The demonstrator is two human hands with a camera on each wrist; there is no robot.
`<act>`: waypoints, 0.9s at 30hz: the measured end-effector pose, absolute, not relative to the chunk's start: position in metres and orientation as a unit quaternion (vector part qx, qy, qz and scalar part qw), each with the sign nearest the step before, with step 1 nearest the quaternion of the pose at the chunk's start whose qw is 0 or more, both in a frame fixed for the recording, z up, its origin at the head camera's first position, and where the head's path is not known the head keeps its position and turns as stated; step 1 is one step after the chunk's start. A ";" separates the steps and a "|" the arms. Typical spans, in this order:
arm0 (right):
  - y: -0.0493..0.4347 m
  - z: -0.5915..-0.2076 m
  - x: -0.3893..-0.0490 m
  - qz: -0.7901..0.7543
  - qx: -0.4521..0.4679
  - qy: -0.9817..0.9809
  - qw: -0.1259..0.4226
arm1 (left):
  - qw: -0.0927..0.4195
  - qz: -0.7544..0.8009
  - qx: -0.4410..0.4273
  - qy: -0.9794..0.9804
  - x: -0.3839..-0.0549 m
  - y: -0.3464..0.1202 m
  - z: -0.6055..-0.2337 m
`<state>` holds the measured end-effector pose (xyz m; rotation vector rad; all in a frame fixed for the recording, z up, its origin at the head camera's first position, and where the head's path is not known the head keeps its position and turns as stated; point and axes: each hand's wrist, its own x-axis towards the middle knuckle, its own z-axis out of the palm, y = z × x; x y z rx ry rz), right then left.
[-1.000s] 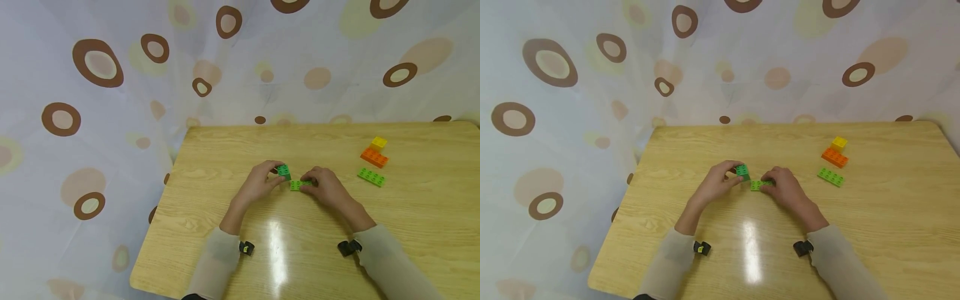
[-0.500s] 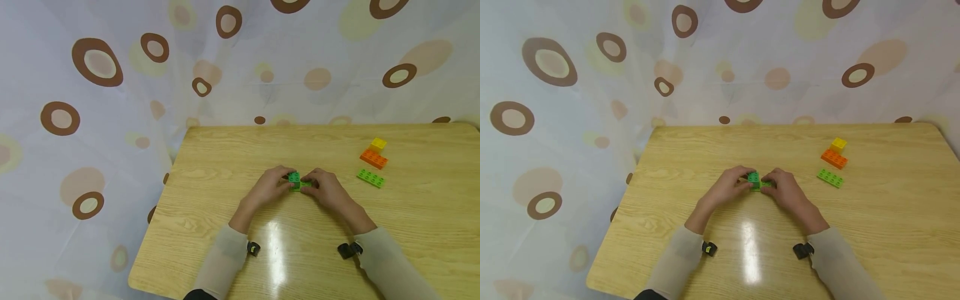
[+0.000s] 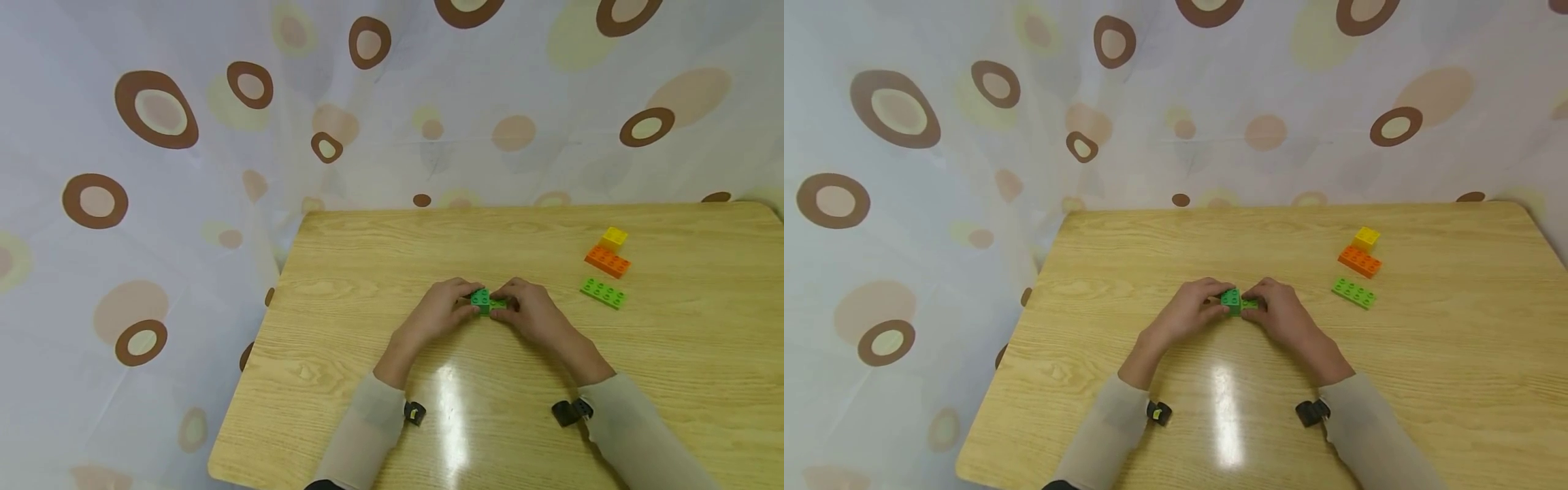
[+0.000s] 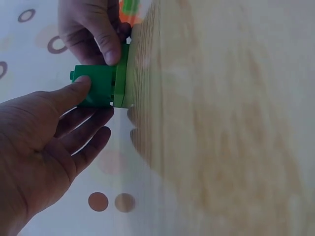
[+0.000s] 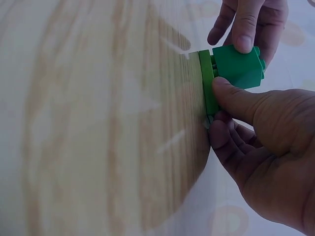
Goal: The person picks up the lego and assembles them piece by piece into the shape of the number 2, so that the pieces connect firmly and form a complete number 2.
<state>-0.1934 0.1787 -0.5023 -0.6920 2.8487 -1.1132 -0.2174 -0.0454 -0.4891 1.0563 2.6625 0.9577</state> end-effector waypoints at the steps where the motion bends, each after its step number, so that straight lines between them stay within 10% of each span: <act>1: 0.179 -0.502 -0.194 -0.355 -0.221 0.909 0.002 | 0.059 0.313 0.351 0.881 -0.218 -0.045 -0.489; 27: 0.179 -0.505 -0.198 -0.368 -0.204 0.907 0.020 | 0.096 0.420 0.291 0.854 -0.228 -0.046 -0.510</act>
